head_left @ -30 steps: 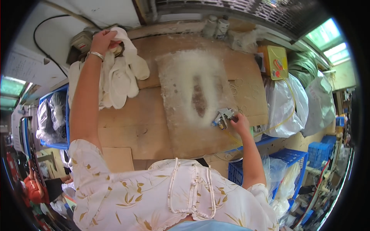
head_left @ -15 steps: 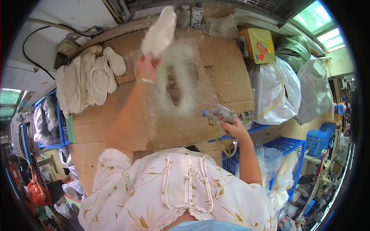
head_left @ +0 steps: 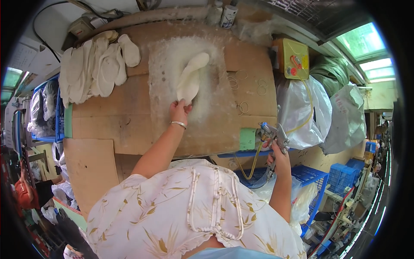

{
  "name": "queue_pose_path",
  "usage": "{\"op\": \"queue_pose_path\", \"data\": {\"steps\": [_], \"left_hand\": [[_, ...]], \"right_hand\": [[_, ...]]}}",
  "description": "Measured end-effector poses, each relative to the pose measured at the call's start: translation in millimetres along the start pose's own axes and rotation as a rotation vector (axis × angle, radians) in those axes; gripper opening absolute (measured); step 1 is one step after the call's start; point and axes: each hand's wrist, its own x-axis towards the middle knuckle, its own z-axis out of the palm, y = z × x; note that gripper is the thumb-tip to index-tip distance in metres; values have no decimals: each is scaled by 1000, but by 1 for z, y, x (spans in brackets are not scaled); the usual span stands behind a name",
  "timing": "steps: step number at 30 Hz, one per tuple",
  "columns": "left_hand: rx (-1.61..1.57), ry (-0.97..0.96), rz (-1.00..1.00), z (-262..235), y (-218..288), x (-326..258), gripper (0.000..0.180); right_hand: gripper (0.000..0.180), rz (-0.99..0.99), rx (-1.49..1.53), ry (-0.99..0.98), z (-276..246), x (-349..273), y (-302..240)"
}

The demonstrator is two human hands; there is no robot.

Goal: Spraying adhesive or coating onto white shoe insole components using a pneumatic spray gun.

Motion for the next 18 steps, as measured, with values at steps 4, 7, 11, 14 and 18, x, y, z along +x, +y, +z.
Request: {"op": "queue_pose_path", "data": {"steps": [4, 7, 11, 14, 18], "left_hand": [[33, -161, -18, 46, 30, -6, 24], [-130, -277, 30, 105, 78, 13, 21], [-107, -414, 114, 180, 144, 35, 19], [-104, -401, 162, 207, 165, 35, 17], [-179, -357, 189, 196, 170, 27, 16]], "right_hand": [[25, -7, -88, 18, 10, 8, 1], [25, 21, -109, -11, 25, 9, 8], [25, 1, -108, -21, 37, -1, 15], [24, -30, -113, 0, 43, -9, 16], [28, -59, -139, 1, 40, -17, 24]]}}
